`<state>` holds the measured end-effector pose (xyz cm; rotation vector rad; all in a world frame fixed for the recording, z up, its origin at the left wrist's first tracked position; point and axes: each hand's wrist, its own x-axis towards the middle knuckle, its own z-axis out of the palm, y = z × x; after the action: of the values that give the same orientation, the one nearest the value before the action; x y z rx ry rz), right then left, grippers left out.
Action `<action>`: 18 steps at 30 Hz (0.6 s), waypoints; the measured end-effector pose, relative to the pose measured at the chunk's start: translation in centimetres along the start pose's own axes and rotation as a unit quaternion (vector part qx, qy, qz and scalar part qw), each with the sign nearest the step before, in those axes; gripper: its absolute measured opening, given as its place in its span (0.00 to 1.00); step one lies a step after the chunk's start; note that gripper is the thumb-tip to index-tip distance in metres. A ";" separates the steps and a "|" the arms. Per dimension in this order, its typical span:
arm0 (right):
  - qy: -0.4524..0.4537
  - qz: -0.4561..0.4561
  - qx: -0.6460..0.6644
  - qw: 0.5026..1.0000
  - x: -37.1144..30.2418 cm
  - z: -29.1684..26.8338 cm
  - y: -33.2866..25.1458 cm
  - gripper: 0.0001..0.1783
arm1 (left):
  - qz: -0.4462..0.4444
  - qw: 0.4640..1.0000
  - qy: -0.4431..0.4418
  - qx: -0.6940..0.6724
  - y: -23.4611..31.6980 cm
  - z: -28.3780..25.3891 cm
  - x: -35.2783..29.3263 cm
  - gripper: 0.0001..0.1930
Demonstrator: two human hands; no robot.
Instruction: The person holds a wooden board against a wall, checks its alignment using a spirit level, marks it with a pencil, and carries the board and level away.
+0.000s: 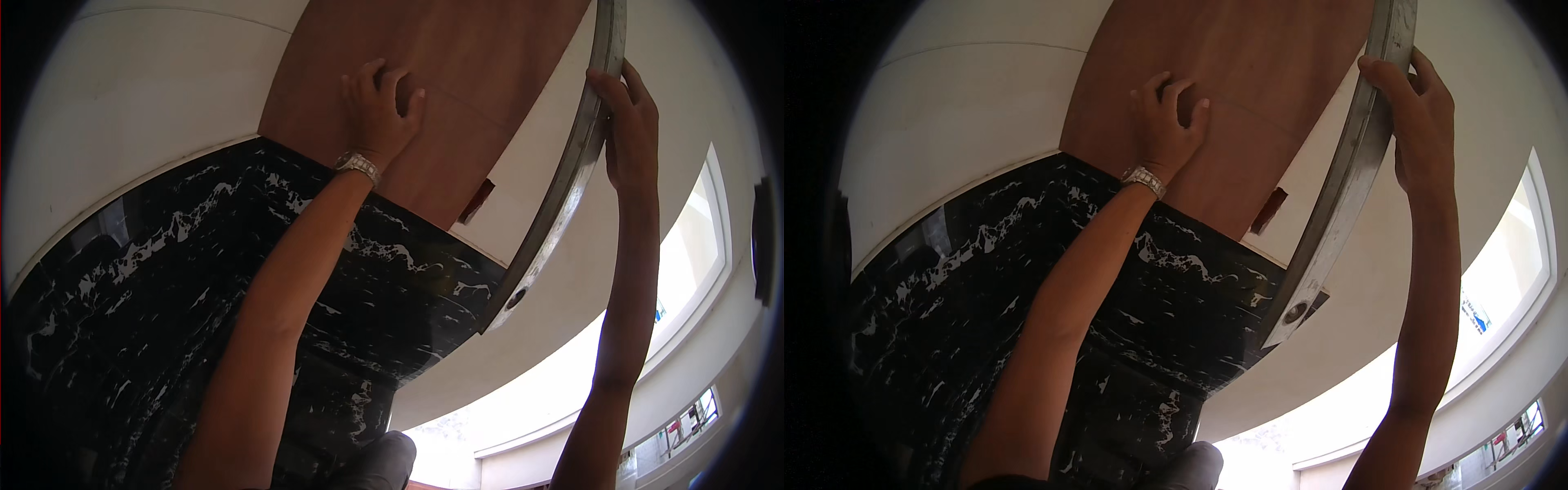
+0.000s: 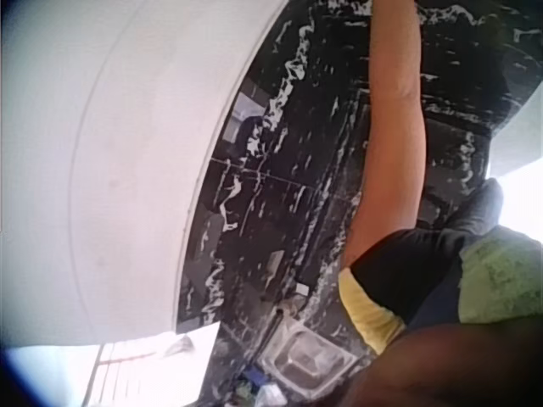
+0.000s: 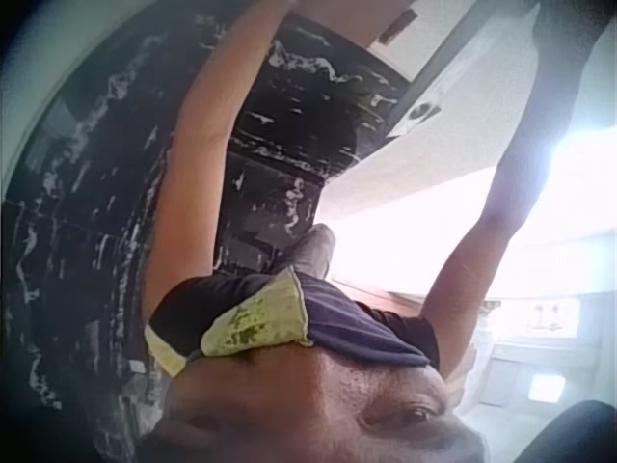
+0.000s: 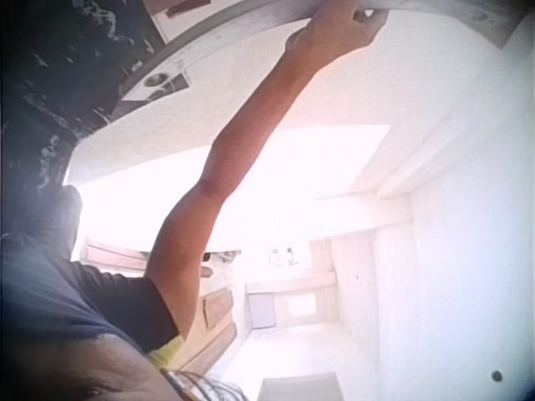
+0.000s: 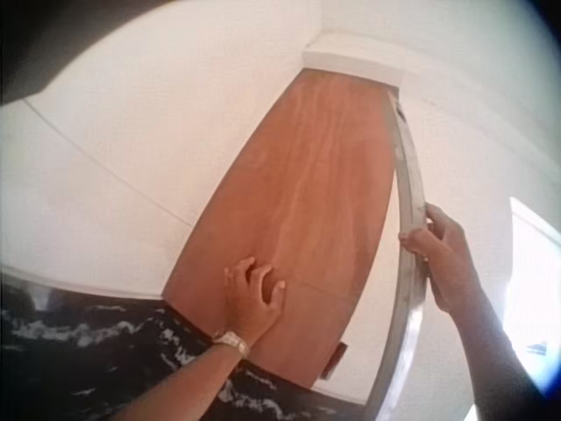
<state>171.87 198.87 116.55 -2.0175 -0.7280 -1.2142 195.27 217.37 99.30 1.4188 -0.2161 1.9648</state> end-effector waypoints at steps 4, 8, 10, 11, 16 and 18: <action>0.033 0.029 -0.158 0.986 -0.4 -1.0 -1.2 0.45 | 0.011 0.999 0.029 -0.007 -0.1 0.1 0.2 0.21; 0.122 0.018 -0.134 0.983 1.0 -2.3 -1.1 0.40 | 0.018 0.999 0.028 -0.003 -0.2 0.0 0.2 0.21; 0.199 0.028 0.120 0.972 3.1 -3.5 -1.1 0.33 | 0.011 1.000 0.022 0.007 -0.9 -0.8 0.2 0.21; 0.145 0.029 0.130 0.980 3.8 -5.2 -1.5 0.28 | 0.011 1.000 0.021 0.012 -1.0 -1.0 0.2 0.22; 0.124 0.023 0.276 0.953 5.8 -10.2 0.0 0.27 | -0.001 0.999 0.025 -0.028 1.1 0.8 0.1 0.24; 0.204 -0.150 -0.347 0.903 5.3 -9.1 3.4 0.27 | 0.002 1.000 0.022 -0.019 -0.7 0.0 0.2 0.25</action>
<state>171.74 190.39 123.63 -2.0988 -0.4284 -2.2460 195.70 217.99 99.31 1.3501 -0.2340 1.9835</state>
